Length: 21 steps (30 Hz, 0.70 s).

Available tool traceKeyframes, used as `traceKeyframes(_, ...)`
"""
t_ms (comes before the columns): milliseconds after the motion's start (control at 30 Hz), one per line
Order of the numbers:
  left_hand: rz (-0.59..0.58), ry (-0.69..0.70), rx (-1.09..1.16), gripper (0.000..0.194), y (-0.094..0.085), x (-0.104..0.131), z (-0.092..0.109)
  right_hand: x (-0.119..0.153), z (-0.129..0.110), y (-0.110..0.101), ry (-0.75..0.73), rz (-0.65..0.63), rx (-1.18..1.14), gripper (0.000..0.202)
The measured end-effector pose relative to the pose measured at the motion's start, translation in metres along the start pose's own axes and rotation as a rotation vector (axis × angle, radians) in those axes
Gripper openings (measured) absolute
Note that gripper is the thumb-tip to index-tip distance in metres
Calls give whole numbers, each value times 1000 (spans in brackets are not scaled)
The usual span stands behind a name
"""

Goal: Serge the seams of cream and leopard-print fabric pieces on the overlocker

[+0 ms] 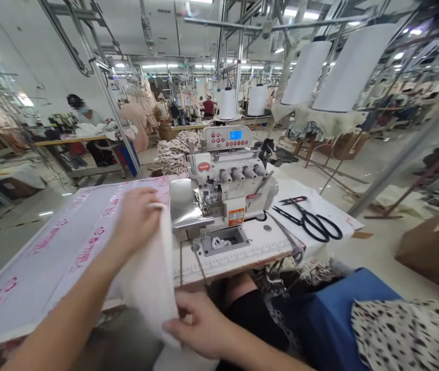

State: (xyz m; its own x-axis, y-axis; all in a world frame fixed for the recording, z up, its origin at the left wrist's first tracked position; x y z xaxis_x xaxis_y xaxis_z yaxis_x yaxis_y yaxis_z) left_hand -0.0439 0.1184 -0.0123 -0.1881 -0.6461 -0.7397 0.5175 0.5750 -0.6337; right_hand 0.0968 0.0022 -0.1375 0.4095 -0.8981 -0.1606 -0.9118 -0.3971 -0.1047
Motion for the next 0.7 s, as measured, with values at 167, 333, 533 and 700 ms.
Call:
traceKeyframes(167, -64, 8, -47, 31, 56, -3, 29, 18, 48, -9, 135, 14, -236, 22)
traceKeyframes(333, -107, 66, -20, 22, 54, 19, 43, 31, 85, -20, 222, 20, -293, 48)
traceKeyframes(533, -207, 73, -16, 32, 54, 39, 62, 35, 92, -22, 227, -1, -357, 52)
traceKeyframes(700, -331, -41, -41, 35, 68, 17, 58, 21, 76, -42, 125, 88, -387, 38)
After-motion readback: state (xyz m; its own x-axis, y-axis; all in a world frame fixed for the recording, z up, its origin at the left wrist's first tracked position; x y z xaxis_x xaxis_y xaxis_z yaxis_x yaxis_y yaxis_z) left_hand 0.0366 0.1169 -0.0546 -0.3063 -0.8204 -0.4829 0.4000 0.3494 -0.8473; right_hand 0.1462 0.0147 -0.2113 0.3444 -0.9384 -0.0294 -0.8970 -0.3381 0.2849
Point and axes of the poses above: each hand's wrist, its own x-axis away from the middle knuckle, its own y-axis out of the palm, z = x × y, the point moved 3 cm from there along -x, towards the middle knuckle, and after that the axes turned 6 degrees about z, right-handed, at the moved point
